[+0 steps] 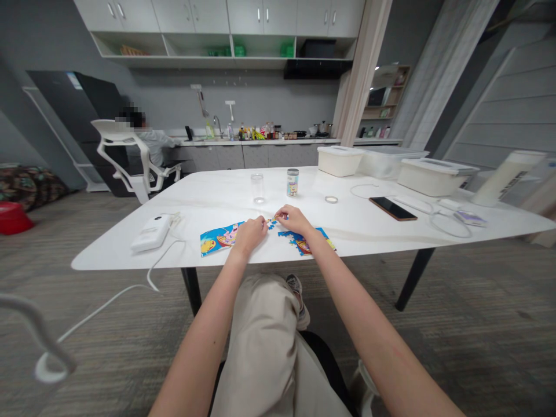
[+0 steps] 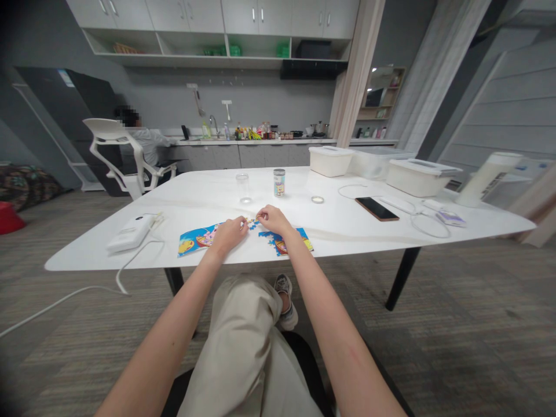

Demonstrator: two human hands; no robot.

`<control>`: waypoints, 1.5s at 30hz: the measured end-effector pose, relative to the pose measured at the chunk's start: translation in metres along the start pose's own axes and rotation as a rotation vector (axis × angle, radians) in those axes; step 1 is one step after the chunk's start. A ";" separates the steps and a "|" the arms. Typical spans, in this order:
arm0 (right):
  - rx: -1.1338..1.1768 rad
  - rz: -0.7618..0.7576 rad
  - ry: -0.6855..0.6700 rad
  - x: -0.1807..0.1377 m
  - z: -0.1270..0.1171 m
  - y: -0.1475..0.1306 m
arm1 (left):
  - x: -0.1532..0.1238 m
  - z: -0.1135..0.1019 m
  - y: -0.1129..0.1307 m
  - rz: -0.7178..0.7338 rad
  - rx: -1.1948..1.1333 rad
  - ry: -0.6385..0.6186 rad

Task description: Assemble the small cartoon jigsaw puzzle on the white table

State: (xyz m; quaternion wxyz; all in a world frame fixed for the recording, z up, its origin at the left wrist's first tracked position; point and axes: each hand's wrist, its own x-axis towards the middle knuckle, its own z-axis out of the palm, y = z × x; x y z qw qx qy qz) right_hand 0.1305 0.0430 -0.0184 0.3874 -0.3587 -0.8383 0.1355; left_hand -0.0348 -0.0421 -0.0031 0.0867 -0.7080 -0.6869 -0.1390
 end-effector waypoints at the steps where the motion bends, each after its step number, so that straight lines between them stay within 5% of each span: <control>1: -0.003 0.006 -0.003 0.000 0.000 0.000 | 0.000 0.000 0.000 0.002 0.000 0.001; 9: 0.127 0.101 -0.024 0.000 0.002 0.000 | -0.001 0.002 -0.003 0.039 -0.040 0.010; 45: 0.162 -0.021 -0.112 -0.003 0.001 -0.008 | -0.002 0.000 -0.002 0.114 -0.011 0.000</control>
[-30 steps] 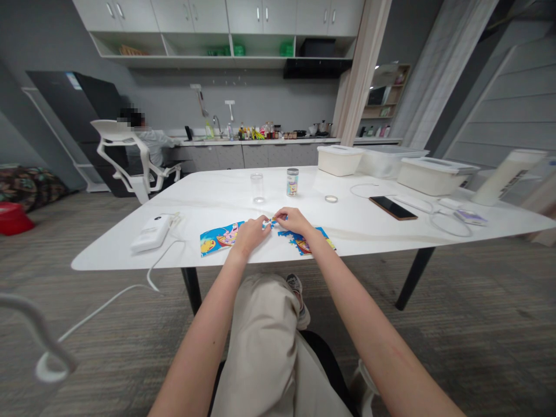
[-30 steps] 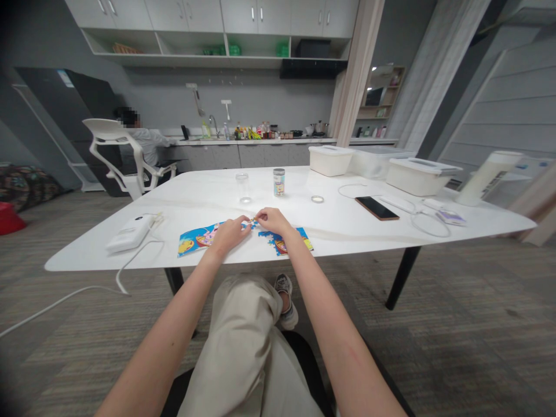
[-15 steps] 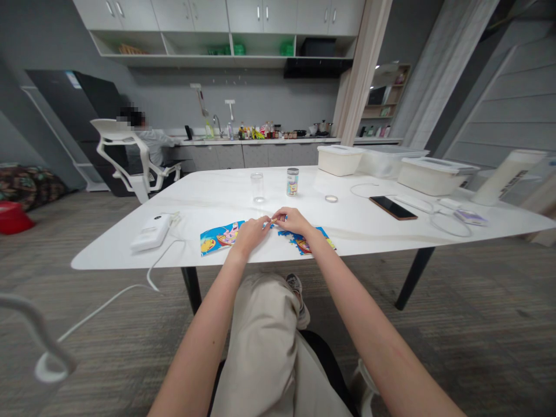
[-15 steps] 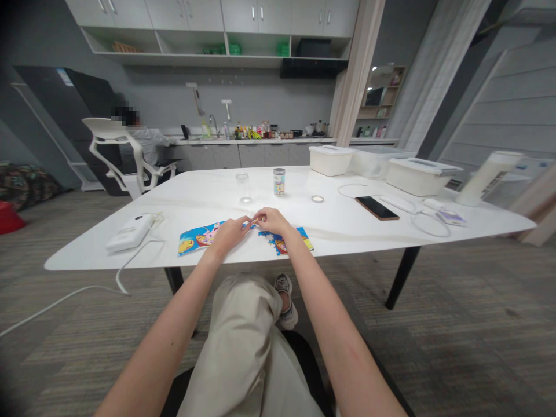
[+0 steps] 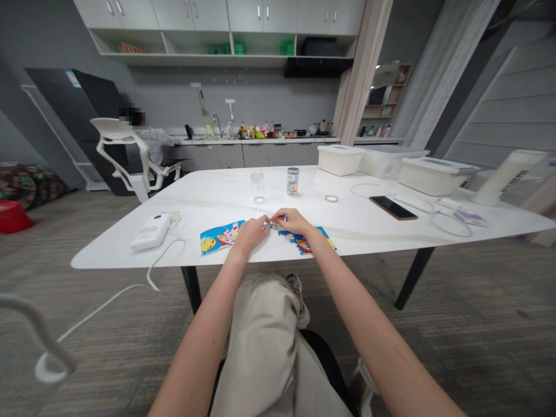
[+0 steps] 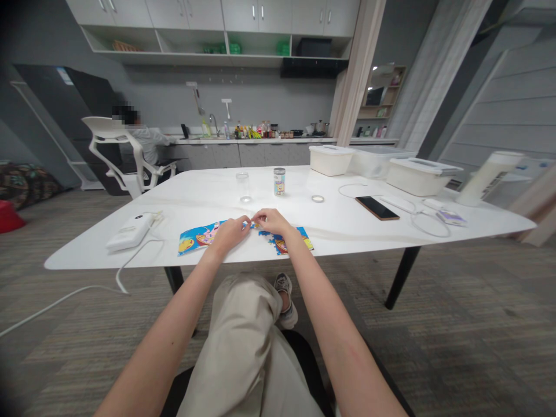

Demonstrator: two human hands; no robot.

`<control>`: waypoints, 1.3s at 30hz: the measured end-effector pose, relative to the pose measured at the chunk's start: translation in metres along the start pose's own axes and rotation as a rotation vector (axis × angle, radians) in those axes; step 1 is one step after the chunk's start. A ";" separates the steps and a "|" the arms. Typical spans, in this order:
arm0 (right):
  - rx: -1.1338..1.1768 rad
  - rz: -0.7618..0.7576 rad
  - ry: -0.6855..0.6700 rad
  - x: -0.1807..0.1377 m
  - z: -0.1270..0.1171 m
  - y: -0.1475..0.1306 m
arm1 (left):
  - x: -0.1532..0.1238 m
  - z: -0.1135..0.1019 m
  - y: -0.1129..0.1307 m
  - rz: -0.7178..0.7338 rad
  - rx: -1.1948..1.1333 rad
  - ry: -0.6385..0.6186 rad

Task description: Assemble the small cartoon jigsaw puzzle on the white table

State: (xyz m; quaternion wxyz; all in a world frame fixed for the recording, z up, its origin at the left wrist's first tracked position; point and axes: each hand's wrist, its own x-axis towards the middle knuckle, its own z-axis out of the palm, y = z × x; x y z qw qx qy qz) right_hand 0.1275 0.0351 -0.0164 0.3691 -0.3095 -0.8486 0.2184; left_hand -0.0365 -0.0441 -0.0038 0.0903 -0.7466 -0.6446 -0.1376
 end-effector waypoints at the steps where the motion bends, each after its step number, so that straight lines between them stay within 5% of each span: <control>1: 0.006 0.008 0.006 0.000 0.000 -0.001 | 0.000 0.000 0.000 0.004 0.000 0.002; 11: 0.061 0.087 -0.015 0.000 -0.002 -0.004 | 0.001 0.003 -0.003 0.028 -0.016 0.007; 39: 0.025 0.013 0.020 0.000 0.000 0.001 | 0.001 0.003 -0.001 0.018 -0.015 0.023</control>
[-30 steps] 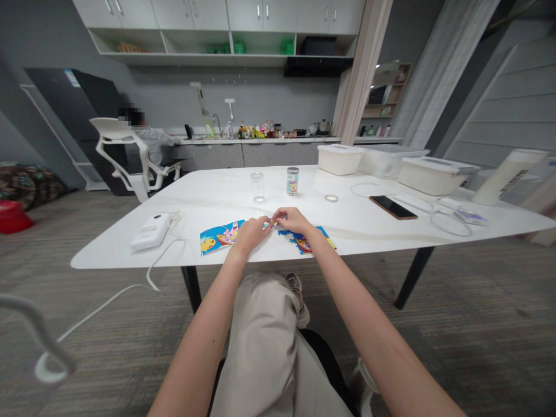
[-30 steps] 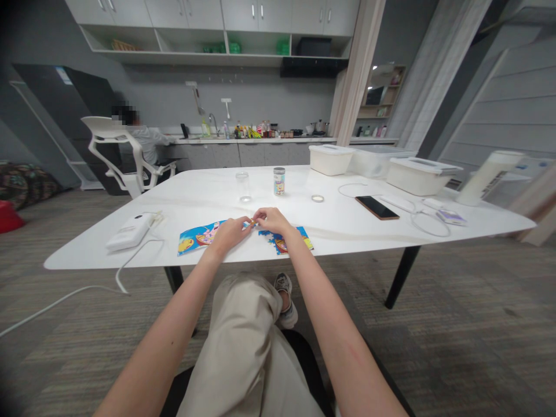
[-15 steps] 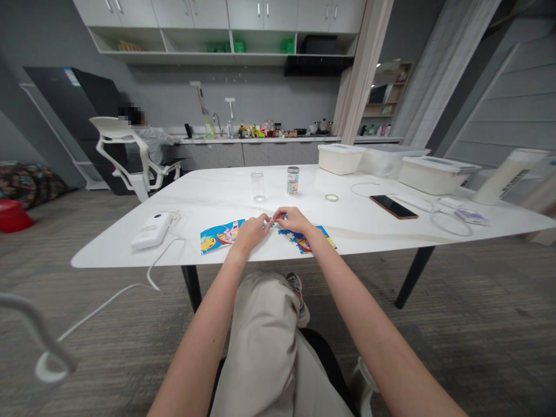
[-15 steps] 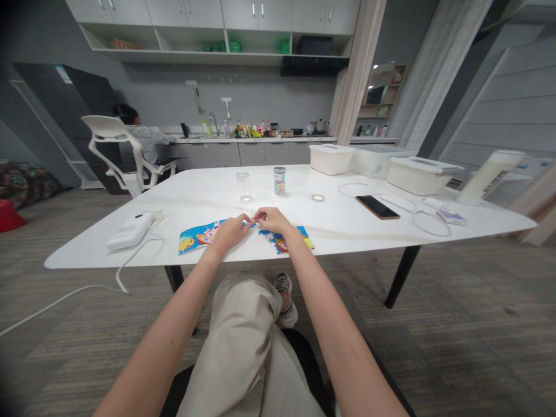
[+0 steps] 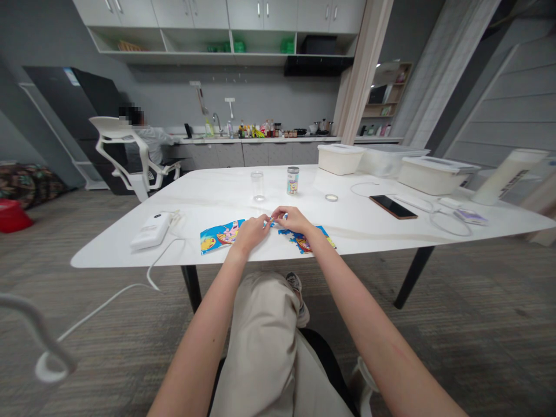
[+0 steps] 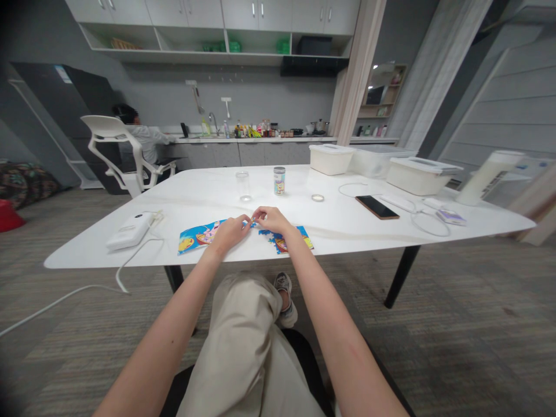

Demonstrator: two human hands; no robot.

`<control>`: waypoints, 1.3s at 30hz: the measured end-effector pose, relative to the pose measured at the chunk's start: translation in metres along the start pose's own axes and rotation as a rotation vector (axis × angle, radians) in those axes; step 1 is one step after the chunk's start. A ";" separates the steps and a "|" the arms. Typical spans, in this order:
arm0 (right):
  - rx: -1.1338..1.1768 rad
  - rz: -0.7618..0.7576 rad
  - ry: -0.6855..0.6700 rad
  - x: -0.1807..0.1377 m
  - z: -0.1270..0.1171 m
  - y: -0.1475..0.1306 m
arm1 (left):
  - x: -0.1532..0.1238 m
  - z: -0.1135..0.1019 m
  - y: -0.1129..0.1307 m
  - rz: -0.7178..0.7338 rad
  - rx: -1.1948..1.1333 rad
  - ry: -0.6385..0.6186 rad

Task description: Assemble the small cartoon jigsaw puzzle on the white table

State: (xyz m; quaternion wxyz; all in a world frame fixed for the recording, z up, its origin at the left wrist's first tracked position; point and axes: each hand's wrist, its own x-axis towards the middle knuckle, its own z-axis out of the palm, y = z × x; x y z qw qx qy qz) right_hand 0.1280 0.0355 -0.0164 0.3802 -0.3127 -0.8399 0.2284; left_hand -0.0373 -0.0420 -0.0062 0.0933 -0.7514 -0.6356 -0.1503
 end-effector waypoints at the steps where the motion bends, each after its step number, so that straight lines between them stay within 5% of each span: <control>1: -0.012 -0.008 -0.002 0.000 0.001 0.001 | 0.000 0.000 0.000 0.003 -0.003 0.000; 8: -0.080 0.016 -0.006 0.001 0.001 0.001 | 0.000 -0.004 0.003 -0.101 -0.004 0.028; 15: -0.223 0.247 0.269 0.002 -0.007 0.007 | 0.000 -0.010 -0.001 -0.472 0.004 0.090; 21: -0.319 0.454 0.447 -0.002 -0.013 0.017 | 0.001 -0.003 -0.005 -0.281 0.017 -0.034; 30: -0.425 0.577 0.323 -0.008 -0.014 0.033 | 0.000 -0.001 -0.003 -0.221 -0.030 -0.052; 39: -0.412 0.399 0.218 -0.001 -0.011 0.023 | 0.003 0.003 -0.005 -0.252 -0.029 -0.033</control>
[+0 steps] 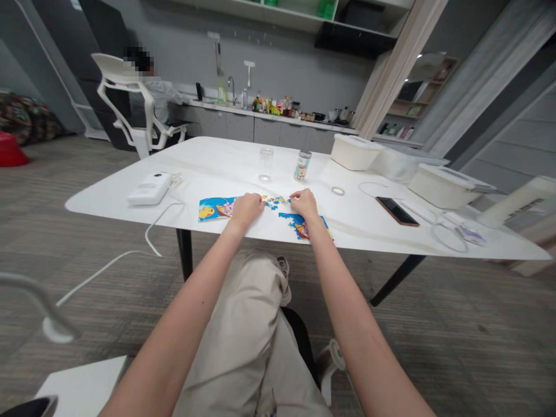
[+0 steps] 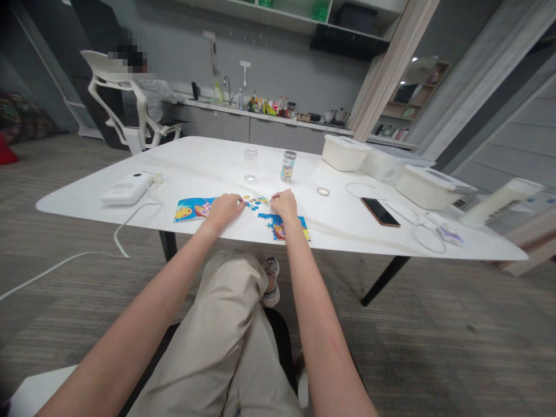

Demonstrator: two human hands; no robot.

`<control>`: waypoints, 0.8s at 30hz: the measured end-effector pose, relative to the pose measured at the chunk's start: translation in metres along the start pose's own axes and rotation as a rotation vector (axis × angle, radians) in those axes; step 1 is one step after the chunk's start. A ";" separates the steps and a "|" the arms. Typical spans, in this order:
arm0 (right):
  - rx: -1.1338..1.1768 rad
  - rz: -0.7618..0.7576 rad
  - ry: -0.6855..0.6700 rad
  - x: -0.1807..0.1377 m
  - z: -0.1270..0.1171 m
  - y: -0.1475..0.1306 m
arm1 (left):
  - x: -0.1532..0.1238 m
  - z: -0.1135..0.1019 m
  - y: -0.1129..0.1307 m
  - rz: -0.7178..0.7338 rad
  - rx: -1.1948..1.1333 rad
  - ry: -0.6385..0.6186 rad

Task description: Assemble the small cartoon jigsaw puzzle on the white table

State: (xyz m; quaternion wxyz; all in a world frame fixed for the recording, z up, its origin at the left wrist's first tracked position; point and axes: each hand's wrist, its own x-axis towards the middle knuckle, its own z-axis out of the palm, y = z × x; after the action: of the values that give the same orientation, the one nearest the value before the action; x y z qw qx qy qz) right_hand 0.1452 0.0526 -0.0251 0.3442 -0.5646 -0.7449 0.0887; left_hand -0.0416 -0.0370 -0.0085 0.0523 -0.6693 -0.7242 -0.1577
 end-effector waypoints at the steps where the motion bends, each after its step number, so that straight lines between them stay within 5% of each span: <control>1: 0.010 -0.017 -0.001 0.000 0.000 -0.001 | 0.000 0.000 0.000 0.002 -0.004 0.000; 5: 0.101 -0.228 -0.037 -0.003 -0.001 -0.010 | -0.002 -0.002 0.000 0.029 -0.031 0.001; 8: 0.185 -0.413 -0.198 -0.007 -0.002 -0.017 | -0.002 -0.003 0.000 0.058 -0.061 -0.020; 11: 0.150 -0.430 -0.287 -0.009 -0.002 -0.020 | -0.002 -0.003 -0.001 0.061 -0.059 -0.014; 17: 0.035 -0.371 -0.204 -0.007 -0.002 -0.020 | -0.004 -0.006 0.001 0.029 -0.008 0.001; 24: 0.091 -0.545 -0.298 -0.011 0.001 -0.023 | -0.004 -0.008 0.002 0.042 -0.009 -0.010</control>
State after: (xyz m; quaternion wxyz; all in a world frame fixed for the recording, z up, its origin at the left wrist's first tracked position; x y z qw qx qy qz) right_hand 0.1279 0.0346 -0.0183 0.2671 -0.3091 -0.9063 0.1084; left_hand -0.0403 -0.0434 -0.0019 0.0490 -0.6853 -0.7095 -0.1567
